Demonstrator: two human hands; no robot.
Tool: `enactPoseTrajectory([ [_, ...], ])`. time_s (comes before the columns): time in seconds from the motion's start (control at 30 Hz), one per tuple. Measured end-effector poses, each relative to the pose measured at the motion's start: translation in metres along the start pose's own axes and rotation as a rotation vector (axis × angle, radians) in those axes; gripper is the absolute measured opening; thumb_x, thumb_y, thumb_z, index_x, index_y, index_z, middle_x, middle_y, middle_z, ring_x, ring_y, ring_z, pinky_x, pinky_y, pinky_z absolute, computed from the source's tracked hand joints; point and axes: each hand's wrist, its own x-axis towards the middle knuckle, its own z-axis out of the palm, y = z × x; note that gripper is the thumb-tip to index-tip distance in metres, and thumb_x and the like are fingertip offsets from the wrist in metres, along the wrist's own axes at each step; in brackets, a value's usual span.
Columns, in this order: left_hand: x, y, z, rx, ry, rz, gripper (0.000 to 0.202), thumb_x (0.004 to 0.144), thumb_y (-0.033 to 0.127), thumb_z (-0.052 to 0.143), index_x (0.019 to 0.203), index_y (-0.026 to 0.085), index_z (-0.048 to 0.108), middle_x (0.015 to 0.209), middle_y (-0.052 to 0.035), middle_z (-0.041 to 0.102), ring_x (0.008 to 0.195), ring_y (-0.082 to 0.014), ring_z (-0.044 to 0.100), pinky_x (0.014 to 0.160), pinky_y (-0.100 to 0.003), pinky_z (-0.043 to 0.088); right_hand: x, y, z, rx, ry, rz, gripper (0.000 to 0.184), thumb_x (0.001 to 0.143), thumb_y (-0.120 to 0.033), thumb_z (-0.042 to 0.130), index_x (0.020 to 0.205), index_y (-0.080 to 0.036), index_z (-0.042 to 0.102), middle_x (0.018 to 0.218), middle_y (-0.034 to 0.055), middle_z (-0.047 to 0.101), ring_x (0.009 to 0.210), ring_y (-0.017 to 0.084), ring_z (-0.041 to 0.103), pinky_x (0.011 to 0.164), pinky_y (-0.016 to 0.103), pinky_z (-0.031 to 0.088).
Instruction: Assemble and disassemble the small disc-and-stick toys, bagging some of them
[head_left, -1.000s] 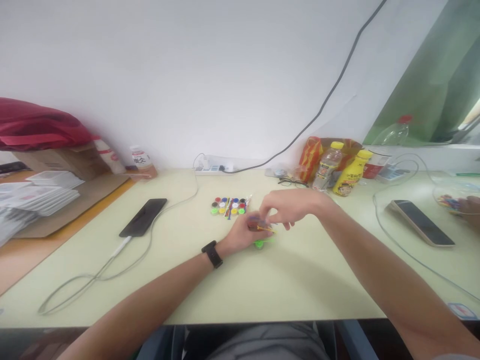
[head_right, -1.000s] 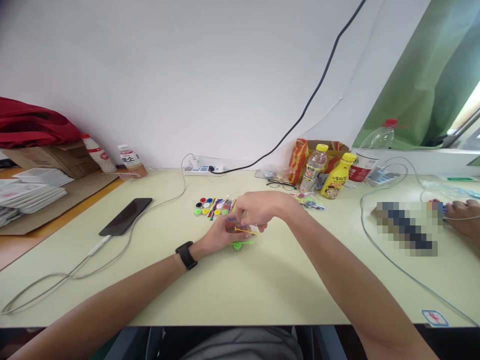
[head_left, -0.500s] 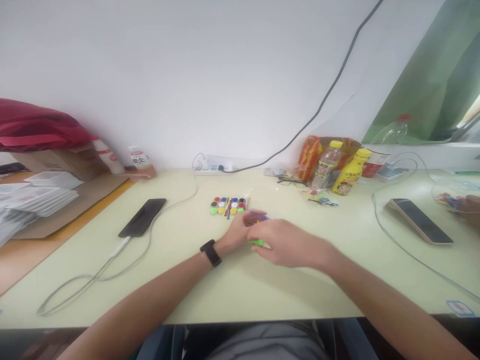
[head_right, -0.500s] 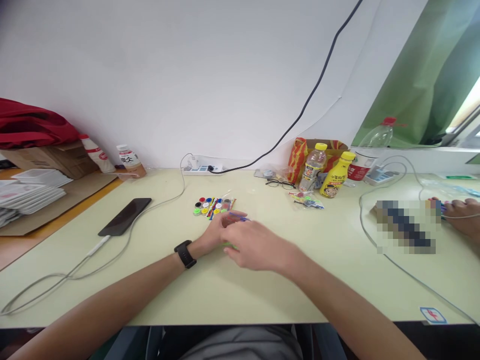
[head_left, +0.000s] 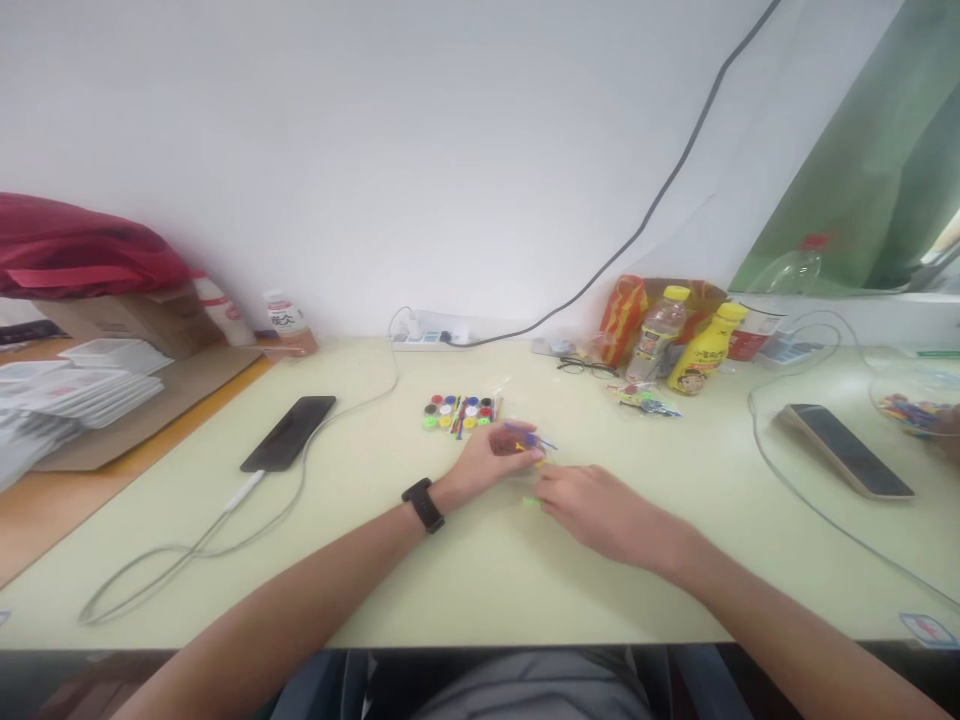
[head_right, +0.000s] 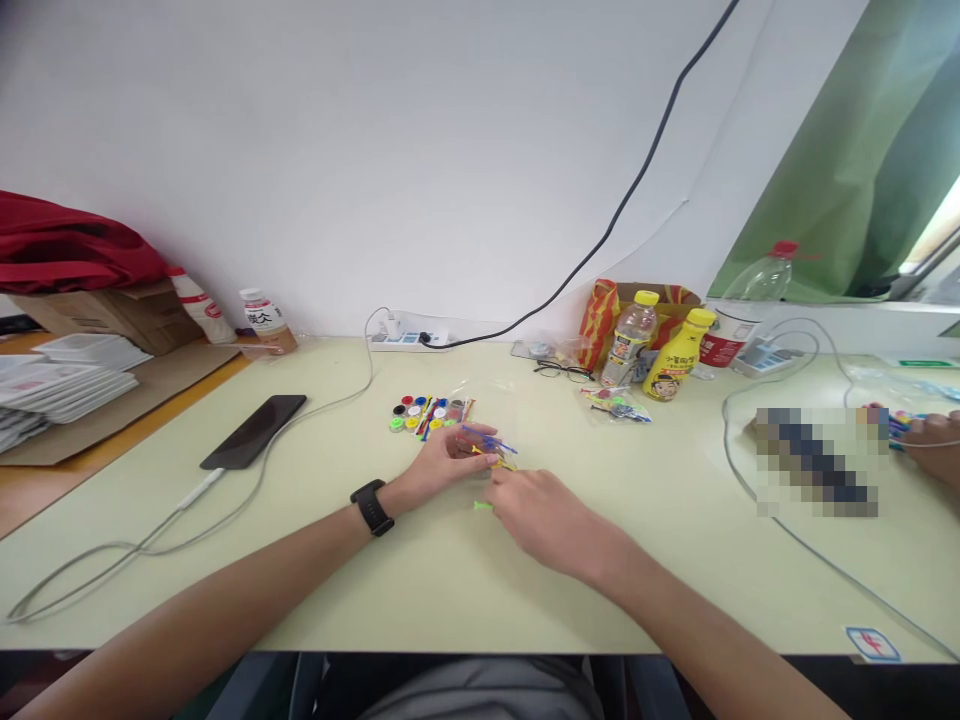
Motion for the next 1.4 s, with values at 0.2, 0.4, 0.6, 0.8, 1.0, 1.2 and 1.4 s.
enactPoseTrajectory([
  [0.2,-0.002,0.002,0.004,0.031,-0.042,0.017,0.048,0.077,0.04,0.09,0.114,0.014,0.075,0.103,-0.0137,0.079,0.095,-0.0262,0.076,0.091,-0.039,0.059,0.005,0.012,-0.071,0.42,0.559,0.01,0.014,0.101,-0.03,0.061,0.095,-0.02,0.068,0.09,0.0036,0.07,0.077,0.016,0.063,0.067,0.027,0.048],
  [0.4,-0.005,0.006,0.005,0.028,-0.019,0.014,0.051,0.075,0.038,0.091,0.117,0.014,0.073,0.105,-0.0148,0.079,0.097,-0.0276,0.076,0.092,-0.042,0.059,0.039,0.005,-0.081,0.205,0.534,-0.019,0.017,0.103,-0.023,0.054,0.097,-0.018,0.07,0.097,0.006,0.071,0.084,0.017,0.063,0.072,0.028,0.043],
  [0.6,-0.004,0.003,0.006,0.007,-0.021,0.06,0.047,0.076,0.039,0.09,0.114,0.015,0.074,0.104,-0.014,0.079,0.092,-0.0264,0.076,0.087,-0.04,0.06,0.055,0.003,-0.085,-0.175,0.148,0.117,0.028,0.1,-0.016,0.048,0.08,-0.016,0.068,0.086,0.0073,0.068,0.077,0.018,0.06,0.065,0.03,0.031],
  [0.8,-0.004,0.004,0.006,0.025,-0.033,0.064,0.039,0.075,0.042,0.09,0.098,0.015,0.075,0.102,-0.0133,0.078,0.094,-0.028,0.075,0.087,-0.042,0.061,0.065,-0.003,-0.107,-0.262,-0.147,0.124,0.015,0.085,-0.011,0.06,0.08,-0.016,0.073,0.076,0.008,0.067,0.069,0.019,0.062,0.06,0.03,0.028],
  [1.0,-0.004,0.004,0.005,0.067,-0.051,0.099,0.039,0.078,0.043,0.088,0.103,0.015,0.074,0.106,-0.0133,0.077,0.097,-0.0272,0.074,0.087,-0.039,0.06,0.075,-0.013,-0.122,-0.316,-0.299,0.199,0.027,0.077,-0.005,0.065,0.1,-0.011,0.077,0.085,0.0136,0.073,0.076,0.026,0.07,0.06,0.03,0.038],
  [1.2,-0.005,0.003,0.006,0.109,-0.065,0.109,0.034,0.082,0.043,0.085,0.1,0.016,0.074,0.104,-0.0118,0.077,0.097,-0.0266,0.074,0.085,-0.038,0.059,0.091,-0.016,-0.122,-0.337,-0.393,0.207,0.026,0.073,-0.007,0.071,0.097,-0.011,0.079,0.085,0.0138,0.075,0.08,0.028,0.072,0.065,0.033,0.045],
  [1.4,-0.007,0.007,0.007,0.119,-0.023,0.133,0.034,0.085,0.045,0.081,0.103,0.017,0.074,0.104,-0.0109,0.077,0.1,-0.0256,0.073,0.093,-0.039,0.058,0.08,0.006,-0.122,-0.052,-0.216,0.133,0.016,0.091,-0.024,0.061,0.084,-0.017,0.075,0.079,0.0078,0.074,0.064,0.019,0.066,0.06,0.029,0.041],
])
